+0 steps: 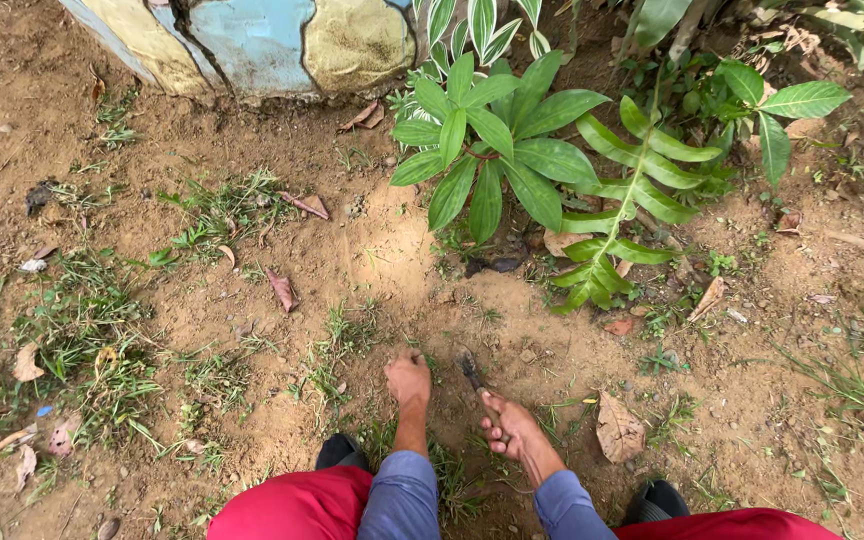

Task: The person uses a small hand hoe to dig and loosen soil around plants in a garden bed. Afterward, they use a traditional broom and a dustpan to sweep debris and leaves from the ground into a blue bucket.

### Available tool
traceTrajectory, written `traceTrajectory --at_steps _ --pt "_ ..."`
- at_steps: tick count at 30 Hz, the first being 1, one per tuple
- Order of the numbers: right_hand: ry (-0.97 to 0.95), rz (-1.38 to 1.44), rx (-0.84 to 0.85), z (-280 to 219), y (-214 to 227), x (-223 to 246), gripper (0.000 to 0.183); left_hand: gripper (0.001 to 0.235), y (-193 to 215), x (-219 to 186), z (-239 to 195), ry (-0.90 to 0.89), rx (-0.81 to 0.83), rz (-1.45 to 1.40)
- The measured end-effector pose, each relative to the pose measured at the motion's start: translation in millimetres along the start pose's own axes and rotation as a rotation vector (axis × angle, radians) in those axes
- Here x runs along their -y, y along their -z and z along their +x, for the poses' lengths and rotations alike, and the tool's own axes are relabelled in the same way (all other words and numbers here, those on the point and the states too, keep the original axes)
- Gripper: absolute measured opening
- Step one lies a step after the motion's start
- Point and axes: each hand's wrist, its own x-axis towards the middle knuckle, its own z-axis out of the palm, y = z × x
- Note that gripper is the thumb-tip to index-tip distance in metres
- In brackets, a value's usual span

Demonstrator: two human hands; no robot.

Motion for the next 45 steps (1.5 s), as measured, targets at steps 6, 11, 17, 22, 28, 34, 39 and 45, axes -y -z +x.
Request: traceTrajectory --at_steps 6,11,17,22,28,34,39,45 --pt "0.002 -0.126 -0.023 5.9 9.1 21.5 0.05 0.024 -23.3 -8.7 26.8 -0.145 0.023 0.019" --pt "0.034 -0.165 -0.007 6.4 5.7 30.9 0.052 0.037 -41.2 -28.8 53.3 -0.137 0.194 0.201" --pt "-0.064 0.047 -0.045 18.6 -27.4 20.4 0.032 0.068 -67.6 -45.5 67.5 -0.316 0.28 0.517" --pt "-0.098 0.138 -0.051 22.3 -38.8 29.2 0.025 0.046 -88.5 -46.9 84.5 -0.391 0.345 0.719" --pt "-0.083 0.016 -0.118 14.0 -52.4 40.9 0.044 0.029 -110.9 -43.1 97.2 -0.461 0.336 0.575" --pt "0.097 -0.551 -0.186 11.6 -53.5 38.0 0.06 0.025 -100.5 -41.5 84.7 -0.3 0.202 0.286" --pt "0.179 -0.899 -0.134 14.4 -26.1 63.7 0.057 0.026 -74.3 -61.9 74.4 -0.504 0.062 0.183" --pt "0.141 -0.681 -0.175 -1.4 -27.3 84.1 0.058 0.029 -91.2 -57.1 109.0 -0.425 0.2 0.376"
